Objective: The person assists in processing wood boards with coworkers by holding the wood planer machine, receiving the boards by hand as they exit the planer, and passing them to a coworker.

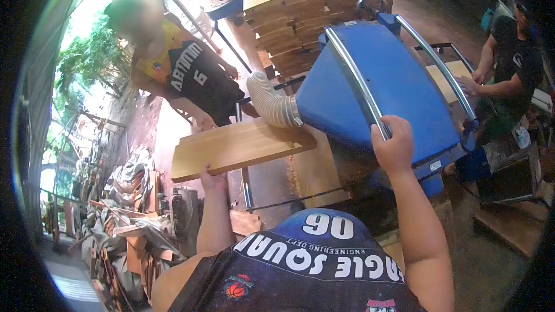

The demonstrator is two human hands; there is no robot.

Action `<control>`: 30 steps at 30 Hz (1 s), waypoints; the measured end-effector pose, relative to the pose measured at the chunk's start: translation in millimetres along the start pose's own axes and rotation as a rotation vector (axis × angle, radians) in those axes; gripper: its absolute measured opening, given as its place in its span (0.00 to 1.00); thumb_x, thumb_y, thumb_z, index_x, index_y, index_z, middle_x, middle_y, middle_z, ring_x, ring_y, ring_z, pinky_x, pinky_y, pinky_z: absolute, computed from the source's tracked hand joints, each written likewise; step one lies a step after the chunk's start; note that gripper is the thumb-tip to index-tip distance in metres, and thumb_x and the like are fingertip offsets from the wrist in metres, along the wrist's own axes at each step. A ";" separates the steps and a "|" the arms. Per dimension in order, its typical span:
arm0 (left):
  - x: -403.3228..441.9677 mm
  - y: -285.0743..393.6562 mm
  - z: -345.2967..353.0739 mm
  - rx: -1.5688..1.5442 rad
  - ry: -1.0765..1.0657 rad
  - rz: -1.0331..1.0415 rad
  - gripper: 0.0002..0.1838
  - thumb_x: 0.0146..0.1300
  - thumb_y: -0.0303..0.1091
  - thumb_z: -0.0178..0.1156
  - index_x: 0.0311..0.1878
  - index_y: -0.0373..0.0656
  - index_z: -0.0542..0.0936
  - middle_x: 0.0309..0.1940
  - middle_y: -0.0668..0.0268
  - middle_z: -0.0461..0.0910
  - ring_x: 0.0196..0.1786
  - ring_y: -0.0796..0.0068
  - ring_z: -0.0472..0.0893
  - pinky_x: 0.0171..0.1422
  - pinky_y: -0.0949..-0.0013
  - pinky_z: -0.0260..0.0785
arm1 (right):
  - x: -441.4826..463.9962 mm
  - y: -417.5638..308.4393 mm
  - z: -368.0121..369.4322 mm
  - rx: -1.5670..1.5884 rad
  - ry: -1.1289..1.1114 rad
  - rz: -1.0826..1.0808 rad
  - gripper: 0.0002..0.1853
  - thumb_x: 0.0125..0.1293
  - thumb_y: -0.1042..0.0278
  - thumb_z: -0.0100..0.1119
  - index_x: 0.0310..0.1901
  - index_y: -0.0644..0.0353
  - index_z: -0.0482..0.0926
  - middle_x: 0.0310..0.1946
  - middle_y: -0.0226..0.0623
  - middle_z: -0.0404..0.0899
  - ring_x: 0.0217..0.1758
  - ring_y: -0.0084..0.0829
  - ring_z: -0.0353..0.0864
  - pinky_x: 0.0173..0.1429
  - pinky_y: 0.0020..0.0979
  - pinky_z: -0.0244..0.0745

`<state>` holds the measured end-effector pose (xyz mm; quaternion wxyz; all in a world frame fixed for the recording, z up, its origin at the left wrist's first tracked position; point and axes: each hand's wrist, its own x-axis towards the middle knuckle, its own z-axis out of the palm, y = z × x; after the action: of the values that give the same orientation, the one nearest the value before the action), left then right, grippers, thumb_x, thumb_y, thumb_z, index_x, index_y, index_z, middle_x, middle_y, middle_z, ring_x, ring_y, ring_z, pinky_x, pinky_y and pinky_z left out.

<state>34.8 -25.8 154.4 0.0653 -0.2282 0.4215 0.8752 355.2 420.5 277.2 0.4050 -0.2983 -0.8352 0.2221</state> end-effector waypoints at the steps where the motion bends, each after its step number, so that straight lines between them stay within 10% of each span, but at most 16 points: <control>1: 3.8 11.6 -6.4 -0.008 0.010 0.017 0.30 0.70 0.37 0.61 0.75 0.45 0.69 0.69 0.56 0.77 0.68 0.53 0.81 0.66 0.43 0.82 | -0.2 0.5 0.6 0.006 0.005 0.006 0.14 0.63 0.64 0.72 0.46 0.63 0.85 0.47 0.47 0.86 0.57 0.50 0.82 0.65 0.47 0.75; 24: 63.1 109.3 -36.4 -0.146 -0.106 0.323 0.38 0.77 0.45 0.62 0.81 0.37 0.60 0.78 0.50 0.63 0.78 0.50 0.70 0.79 0.47 0.71 | -1.9 4.8 2.6 -0.053 0.005 -0.013 0.13 0.65 0.66 0.71 0.48 0.63 0.86 0.48 0.46 0.87 0.58 0.49 0.83 0.65 0.45 0.77; 30: 49.8 6.8 -32.6 0.799 -0.211 0.055 0.36 0.76 0.51 0.61 0.79 0.39 0.68 0.70 0.52 0.77 0.71 0.57 0.78 0.73 0.55 0.72 | -1.9 10.0 6.0 -0.067 0.020 0.012 0.12 0.66 0.65 0.71 0.47 0.62 0.86 0.49 0.44 0.87 0.58 0.48 0.83 0.65 0.45 0.77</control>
<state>-0.2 -59.0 118.9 0.1682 -0.0826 0.7250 0.6627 354.5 425.6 266.6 0.4019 -0.3187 -0.8364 0.1934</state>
